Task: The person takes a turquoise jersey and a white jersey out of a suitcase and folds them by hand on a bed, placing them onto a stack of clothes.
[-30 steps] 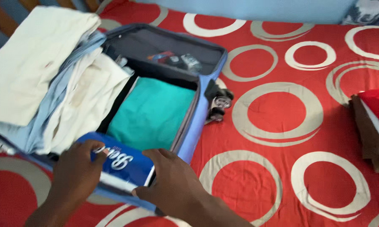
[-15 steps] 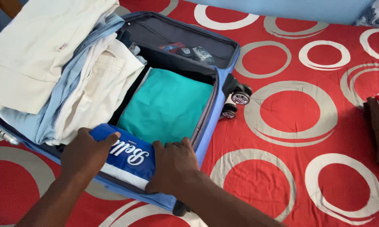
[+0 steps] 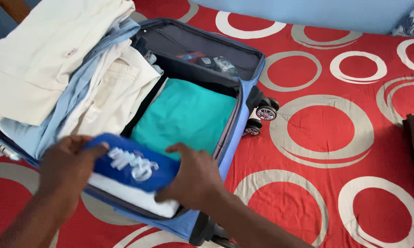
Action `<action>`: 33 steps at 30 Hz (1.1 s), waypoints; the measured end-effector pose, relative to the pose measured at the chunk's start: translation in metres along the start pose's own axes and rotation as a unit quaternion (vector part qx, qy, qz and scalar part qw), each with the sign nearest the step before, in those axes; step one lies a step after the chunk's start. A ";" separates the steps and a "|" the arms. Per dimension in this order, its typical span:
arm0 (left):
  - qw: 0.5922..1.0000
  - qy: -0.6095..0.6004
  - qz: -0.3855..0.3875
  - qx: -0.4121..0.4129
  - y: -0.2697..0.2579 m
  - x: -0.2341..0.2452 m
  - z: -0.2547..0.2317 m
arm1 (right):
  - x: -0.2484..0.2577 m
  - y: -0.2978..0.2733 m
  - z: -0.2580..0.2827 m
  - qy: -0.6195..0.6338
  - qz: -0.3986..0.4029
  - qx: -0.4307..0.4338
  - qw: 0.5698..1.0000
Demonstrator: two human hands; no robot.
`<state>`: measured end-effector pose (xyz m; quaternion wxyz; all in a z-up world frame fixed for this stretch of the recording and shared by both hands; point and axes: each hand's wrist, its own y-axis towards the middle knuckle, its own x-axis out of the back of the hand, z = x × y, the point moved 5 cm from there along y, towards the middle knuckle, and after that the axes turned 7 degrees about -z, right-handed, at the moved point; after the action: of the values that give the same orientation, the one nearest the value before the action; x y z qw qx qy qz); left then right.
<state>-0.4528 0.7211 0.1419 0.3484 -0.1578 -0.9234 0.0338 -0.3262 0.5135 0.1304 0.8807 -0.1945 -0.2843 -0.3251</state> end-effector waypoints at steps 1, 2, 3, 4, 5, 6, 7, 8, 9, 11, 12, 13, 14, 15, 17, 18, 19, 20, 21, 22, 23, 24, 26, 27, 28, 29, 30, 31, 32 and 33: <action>1.000 -0.002 -0.003 0.000 -0.001 0.004 -0.009 | 0.007 0.004 0.001 0.054 -0.013 -0.034 0.998; 0.999 -0.034 -0.020 0.017 -0.001 0.008 -0.019 | 0.014 0.007 0.003 0.053 -0.013 -0.031 0.998; 0.997 -0.065 -0.039 0.031 -0.002 0.013 -0.031 | 0.024 0.010 0.004 0.115 -0.022 -0.035 0.993; 0.997 -0.067 -0.042 0.027 -0.004 0.014 -0.044 | 0.034 0.013 0.004 0.176 -0.030 -0.039 0.983; 0.996 -0.079 -0.043 0.009 -0.008 0.014 -0.055 | 0.044 0.012 0.002 0.178 -0.029 -0.041 0.983; 0.995 -0.091 -0.043 -0.010 -0.013 0.015 -0.065 | 0.056 0.012 -0.004 0.240 -0.052 -0.073 0.967; 0.995 -0.091 -0.042 -0.013 -0.013 0.013 -0.073 | 0.067 0.015 -0.011 0.299 -0.080 -0.102 0.945; 0.984 -0.139 0.000 -0.114 -0.014 0.007 -0.092 | 0.075 0.018 -0.015 0.301 -0.083 -0.101 0.945; 0.959 -0.187 0.044 -0.211 -0.021 0.001 -0.107 | 0.083 0.017 -0.024 0.345 -0.100 -0.125 0.925; 0.938 -0.192 0.078 -0.278 -0.024 -0.011 -0.128 | 0.098 0.015 -0.043 0.387 -0.122 -0.149 0.902; 0.913 -0.194 0.108 -0.342 -0.028 -0.020 -0.143 | 0.103 0.014 -0.050 0.441 -0.115 -0.149 0.878; 0.911 -0.199 0.111 -0.344 -0.029 -0.027 -0.153 | 0.110 0.013 -0.058 0.491 -0.109 -0.145 0.852; 0.927 -0.107 0.110 -0.341 -0.028 -0.034 -0.162 | 0.120 0.010 -0.068 0.488 -0.114 -0.144 0.854; 0.935 -0.012 0.109 -0.336 -0.028 -0.043 -0.169 | 0.129 0.007 -0.072 0.522 -0.102 -0.116 0.839; 0.946 0.023 0.131 -0.296 -0.028 -0.064 -0.181 | 0.153 0.000 -0.082 0.555 -0.097 -0.084 0.822; 0.954 0.061 0.148 -0.253 -0.028 -0.076 -0.184 | 0.165 -0.007 -0.091 0.551 -0.117 -0.115 0.818; 0.952 0.058 0.153 -0.258 -0.032 -0.088 -0.189 | 0.177 -0.014 -0.101 0.545 -0.137 -0.147 0.814; 0.956 0.063 0.192 -0.214 -0.037 -0.103 -0.188 | 0.189 -0.018 -0.107 0.544 -0.145 -0.145 0.814; 0.955 0.069 0.234 -0.170 -0.044 -0.118 -0.187 | 0.195 -0.024 -0.118 0.551 -0.143 -0.216 0.793; 0.950 0.075 0.275 -0.125 -0.052 -0.133 -0.185 | 0.200 -0.031 -0.128 0.556 -0.140 -0.286 0.768; 0.942 0.083 0.316 -0.077 -0.065 -0.147 -0.179 | 0.208 -0.039 -0.136 0.555 -0.147 -0.287 0.767; 0.930 0.091 0.355 -0.030 -0.078 -0.160 -0.173 | 0.212 -0.048 -0.146 0.557 -0.146 -0.317 0.754; 0.931 0.098 0.352 -0.003 -0.095 -0.186 -0.167 | 0.221 -0.060 -0.165 0.559 -0.155 -0.349 0.736; 0.936 0.104 0.337 0.025 -0.104 -0.198 -0.163 | 0.226 -0.066 -0.178 0.570 -0.169 -0.357 0.720; 0.934 0.104 0.342 0.019 -0.114 -0.210 -0.162 | 0.231 -0.073 -0.192 0.581 -0.183 -0.365 0.704; 0.925 0.089 0.368 -0.024 -0.126 -0.223 -0.165 | 0.236 -0.081 -0.205 0.581 -0.192 -0.369 0.700; 0.914 0.074 0.394 -0.066 -0.140 -0.236 -0.169 | 0.244 -0.084 -0.211 0.664 -0.192 -0.306 0.655; 0.911 0.075 0.400 -0.071 -0.151 -0.247 -0.169 | 0.254 -0.086 -0.218 0.738 -0.186 -0.234 0.605; 0.904 -0.015 0.417 -0.093 -0.164 -0.257 -0.176 | 0.263 -0.093 -0.228 0.738 -0.194 -0.232 0.604; 0.889 -0.105 0.431 -0.113 -0.172 -0.263 -0.184 | 0.276 -0.097 -0.230 0.752 -0.198 -0.183 0.602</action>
<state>-0.1922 0.4662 0.1442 0.1803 -0.5741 -0.7933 0.0929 -0.1330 0.1959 0.1435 0.6438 0.0229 0.5118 -0.5684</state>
